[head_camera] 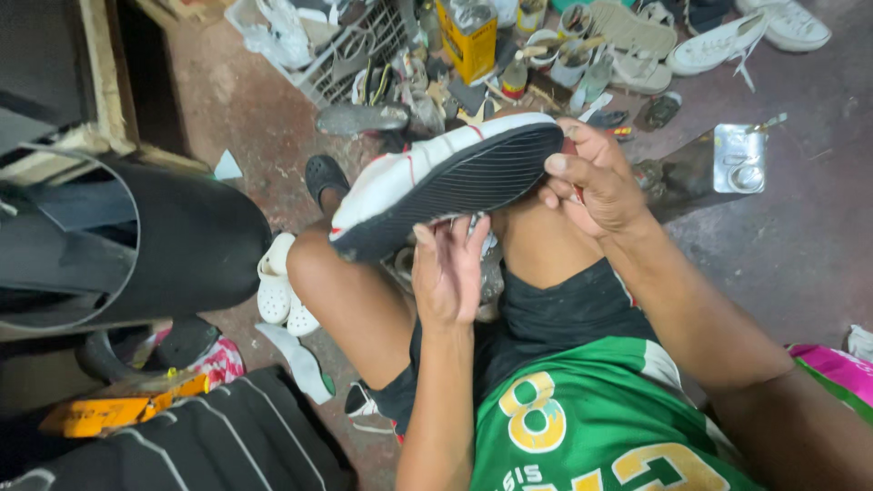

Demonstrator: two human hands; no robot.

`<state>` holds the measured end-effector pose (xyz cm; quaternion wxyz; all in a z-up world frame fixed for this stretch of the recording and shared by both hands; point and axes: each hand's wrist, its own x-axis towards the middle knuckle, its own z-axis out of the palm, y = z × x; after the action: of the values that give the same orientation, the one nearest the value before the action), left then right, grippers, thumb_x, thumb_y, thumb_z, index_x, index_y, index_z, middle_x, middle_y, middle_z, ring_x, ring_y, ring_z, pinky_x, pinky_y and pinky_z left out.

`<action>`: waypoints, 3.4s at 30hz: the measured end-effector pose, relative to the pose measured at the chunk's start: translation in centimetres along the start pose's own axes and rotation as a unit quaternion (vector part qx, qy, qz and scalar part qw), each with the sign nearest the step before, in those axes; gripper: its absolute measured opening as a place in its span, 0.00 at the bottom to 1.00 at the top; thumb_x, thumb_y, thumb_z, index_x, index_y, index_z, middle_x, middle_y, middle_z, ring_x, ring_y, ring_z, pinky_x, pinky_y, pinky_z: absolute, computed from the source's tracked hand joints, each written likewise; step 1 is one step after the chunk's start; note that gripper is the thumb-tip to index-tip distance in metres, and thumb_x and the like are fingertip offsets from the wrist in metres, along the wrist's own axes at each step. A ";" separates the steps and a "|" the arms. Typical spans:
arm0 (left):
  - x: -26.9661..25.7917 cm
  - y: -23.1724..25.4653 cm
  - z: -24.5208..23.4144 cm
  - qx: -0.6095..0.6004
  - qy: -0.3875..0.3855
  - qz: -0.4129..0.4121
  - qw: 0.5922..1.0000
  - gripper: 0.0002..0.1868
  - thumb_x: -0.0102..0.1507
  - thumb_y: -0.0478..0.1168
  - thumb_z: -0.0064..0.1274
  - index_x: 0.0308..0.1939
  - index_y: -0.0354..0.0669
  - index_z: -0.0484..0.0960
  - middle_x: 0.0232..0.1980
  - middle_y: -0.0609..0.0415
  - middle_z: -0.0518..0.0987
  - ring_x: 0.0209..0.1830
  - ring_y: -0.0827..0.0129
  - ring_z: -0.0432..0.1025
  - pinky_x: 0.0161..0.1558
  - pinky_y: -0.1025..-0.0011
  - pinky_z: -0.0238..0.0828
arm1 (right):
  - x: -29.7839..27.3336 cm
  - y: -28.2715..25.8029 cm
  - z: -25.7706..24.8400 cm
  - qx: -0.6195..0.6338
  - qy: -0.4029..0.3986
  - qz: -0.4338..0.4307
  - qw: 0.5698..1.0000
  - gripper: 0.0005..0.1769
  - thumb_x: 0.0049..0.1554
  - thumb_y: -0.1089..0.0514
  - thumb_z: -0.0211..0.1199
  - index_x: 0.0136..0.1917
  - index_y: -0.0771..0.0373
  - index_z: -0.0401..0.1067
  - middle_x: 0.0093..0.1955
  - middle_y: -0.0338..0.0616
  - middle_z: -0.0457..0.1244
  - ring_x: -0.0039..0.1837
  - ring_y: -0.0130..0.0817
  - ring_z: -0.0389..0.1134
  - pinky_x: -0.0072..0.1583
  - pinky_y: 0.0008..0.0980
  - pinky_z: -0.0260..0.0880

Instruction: The person sits on the floor and cleans a white and red sneaker. They use a white cloth to wipe the upper and sides, then switch to a red abrasive pad to scrub the sole and heel areas. The person rotates the shoe to access different surfaces during the cleaning process.

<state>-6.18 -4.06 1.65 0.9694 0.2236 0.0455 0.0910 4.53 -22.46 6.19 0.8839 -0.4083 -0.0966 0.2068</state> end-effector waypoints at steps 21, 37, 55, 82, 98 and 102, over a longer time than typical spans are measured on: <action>-0.2 0.2 -0.3 0.300 -0.002 -0.073 0.951 0.28 0.69 0.46 0.51 0.68 0.30 0.69 0.68 0.44 0.75 0.58 0.57 0.76 0.53 0.65 0.77 | 3.1 0.4 -5.5 0.116 0.010 0.108 0.987 0.08 0.66 0.53 0.62 0.53 0.60 0.73 0.43 0.34 0.69 0.29 0.16 0.54 0.40 0.23 0.61; -0.1 9.9 7.4 0.711 0.082 0.189 0.672 0.26 0.59 0.35 0.68 0.61 0.38 0.78 0.48 0.50 0.79 0.44 0.69 0.74 0.47 0.72 0.75 | 5.2 -0.2 -4.8 -0.024 0.010 0.113 0.993 0.07 0.62 0.59 0.67 0.48 0.58 0.69 0.33 0.27 0.57 0.30 0.16 0.54 0.38 0.25 0.60; 3.1 6.0 3.9 0.745 -0.082 0.199 0.631 0.51 0.47 0.48 0.80 0.68 0.42 0.67 0.60 0.44 0.74 0.61 0.50 0.73 0.63 0.59 0.72 | 0.1 -0.8 1.3 -0.260 -0.039 0.006 0.965 0.08 0.67 0.65 0.52 0.59 0.66 0.62 0.48 0.37 0.61 0.47 0.19 0.60 0.49 0.22 0.61; 8.6 10.1 1.3 0.619 0.163 0.119 0.759 0.17 0.64 0.43 0.64 0.49 0.35 0.79 0.43 0.56 0.81 0.42 0.73 0.73 0.49 0.74 0.73 | 0.5 2.0 3.2 -0.160 0.005 0.080 0.984 0.16 0.66 0.64 0.52 0.67 0.63 0.61 0.52 0.47 0.65 0.43 0.28 0.66 0.48 0.29 0.69; 15.3 9.8 -11.0 0.547 0.205 0.023 0.811 0.32 0.65 0.55 0.55 0.57 0.26 0.77 0.50 0.46 0.84 0.49 0.67 0.77 0.54 0.70 0.71 | -1.1 9.5 2.1 -0.081 0.051 0.251 0.963 0.17 0.63 0.54 0.58 0.63 0.61 0.65 0.48 0.35 0.62 0.33 0.20 0.57 0.34 0.22 0.58; 15.0 8.4 -13.5 0.540 0.183 -0.036 0.821 0.34 0.64 0.60 0.53 0.57 0.29 0.80 0.51 0.48 0.85 0.48 0.68 0.77 0.52 0.71 0.72 | -1.3 10.6 1.5 0.140 0.049 0.361 0.921 0.18 0.68 0.44 0.57 0.52 0.62 0.69 0.37 0.35 0.61 0.29 0.20 0.53 0.31 0.22 0.51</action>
<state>5.42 12.09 -7.46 0.6695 0.6890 0.2718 0.0561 -0.19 -15.82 -0.89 0.8010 -0.2974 0.1303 0.5030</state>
